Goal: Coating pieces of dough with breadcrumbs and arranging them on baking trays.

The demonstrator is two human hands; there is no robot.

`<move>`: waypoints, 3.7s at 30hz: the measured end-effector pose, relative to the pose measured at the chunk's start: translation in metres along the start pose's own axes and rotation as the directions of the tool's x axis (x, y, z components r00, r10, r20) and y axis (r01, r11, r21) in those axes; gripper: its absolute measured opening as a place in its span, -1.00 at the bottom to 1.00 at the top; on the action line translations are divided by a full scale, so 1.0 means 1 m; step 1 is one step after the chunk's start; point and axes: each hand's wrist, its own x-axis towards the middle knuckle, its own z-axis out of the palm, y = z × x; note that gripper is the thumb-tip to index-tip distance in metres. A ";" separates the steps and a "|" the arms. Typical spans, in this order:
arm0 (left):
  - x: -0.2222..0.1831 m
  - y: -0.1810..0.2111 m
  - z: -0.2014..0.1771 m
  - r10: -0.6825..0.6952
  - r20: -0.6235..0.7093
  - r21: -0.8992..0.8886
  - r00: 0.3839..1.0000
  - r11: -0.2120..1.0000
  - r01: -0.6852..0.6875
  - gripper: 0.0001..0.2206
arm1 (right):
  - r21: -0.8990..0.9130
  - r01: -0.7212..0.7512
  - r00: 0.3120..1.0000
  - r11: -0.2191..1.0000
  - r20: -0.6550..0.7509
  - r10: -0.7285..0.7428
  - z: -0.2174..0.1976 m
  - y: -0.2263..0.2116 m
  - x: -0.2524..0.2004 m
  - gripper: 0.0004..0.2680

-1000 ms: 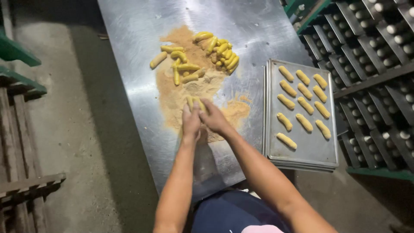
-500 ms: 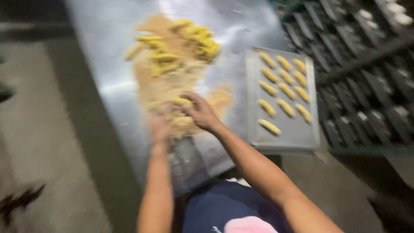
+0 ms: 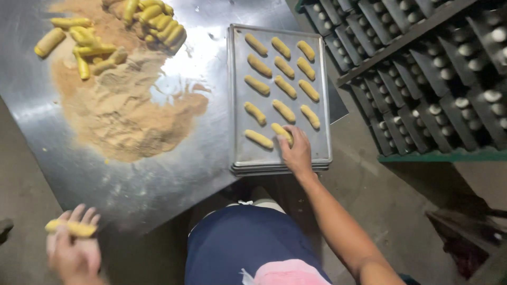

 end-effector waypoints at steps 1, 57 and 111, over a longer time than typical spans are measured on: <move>-0.004 -0.012 0.016 0.008 -0.013 0.011 1.000 1.000 -0.008 -0.53 | 0.015 0.001 1.000 1.000 0.011 -0.002 -0.002 0.010 -0.001 -0.80; -0.096 -0.063 0.455 0.218 0.531 0.583 0.819 0.608 -0.539 -0.65 | -0.086 0.164 0.985 0.983 -0.043 -0.168 -0.084 0.077 0.004 -0.79; -0.011 -0.142 0.496 0.208 0.712 0.654 0.671 0.151 -0.741 -0.36 | 0.070 0.368 0.867 0.927 0.334 -0.370 -0.018 0.058 0.120 -0.55</move>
